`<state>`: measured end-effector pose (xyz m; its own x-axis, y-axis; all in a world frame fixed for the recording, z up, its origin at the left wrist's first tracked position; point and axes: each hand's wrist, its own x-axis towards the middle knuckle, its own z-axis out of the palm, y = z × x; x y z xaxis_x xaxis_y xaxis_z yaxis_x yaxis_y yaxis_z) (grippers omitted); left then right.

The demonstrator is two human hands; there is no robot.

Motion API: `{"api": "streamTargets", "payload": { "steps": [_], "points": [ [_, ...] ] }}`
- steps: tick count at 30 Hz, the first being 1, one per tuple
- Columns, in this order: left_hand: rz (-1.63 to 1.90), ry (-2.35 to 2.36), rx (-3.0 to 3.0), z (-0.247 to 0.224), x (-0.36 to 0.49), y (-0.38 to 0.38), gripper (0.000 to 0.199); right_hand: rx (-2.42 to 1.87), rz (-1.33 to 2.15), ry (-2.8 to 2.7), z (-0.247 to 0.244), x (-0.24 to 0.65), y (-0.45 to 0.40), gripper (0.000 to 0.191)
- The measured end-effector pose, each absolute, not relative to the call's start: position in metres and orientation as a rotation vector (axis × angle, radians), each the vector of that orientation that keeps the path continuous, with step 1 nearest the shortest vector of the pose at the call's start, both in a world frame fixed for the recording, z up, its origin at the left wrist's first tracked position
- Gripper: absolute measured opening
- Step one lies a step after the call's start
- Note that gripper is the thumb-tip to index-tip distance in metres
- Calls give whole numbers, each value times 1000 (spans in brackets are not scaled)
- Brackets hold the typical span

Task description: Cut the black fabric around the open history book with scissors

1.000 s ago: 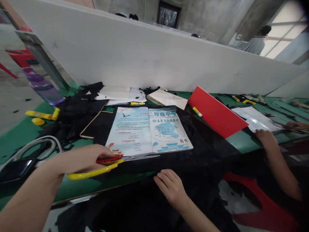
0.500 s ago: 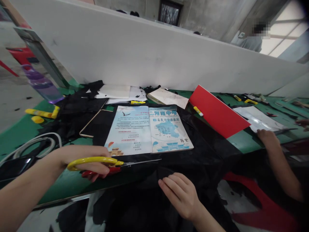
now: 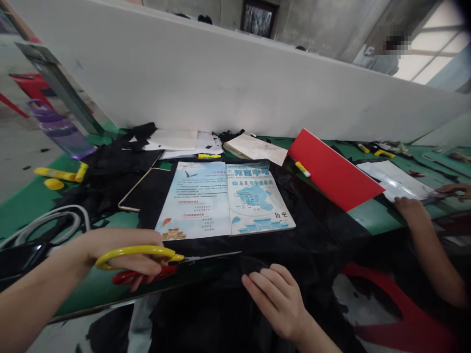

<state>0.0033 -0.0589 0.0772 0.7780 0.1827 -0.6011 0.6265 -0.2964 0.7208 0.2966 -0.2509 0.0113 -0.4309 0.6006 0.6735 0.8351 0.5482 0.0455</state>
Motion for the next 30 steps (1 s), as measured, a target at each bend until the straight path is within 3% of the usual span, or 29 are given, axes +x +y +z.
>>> {"api": "streamTargets", "payload": {
  "steps": [10,20,30],
  "points": [
    [-600,577,1707,83,40,-49,19,-1130,-447,-2209,15,297,-250,24],
    [-660,532,1821,80,64,-47,28,-1143,-442,-2197,14,299,-250,24],
    [-607,532,1750,75,73,-50,25,-1130,-444,-2208,17,303,-249,24]
  ]
}}
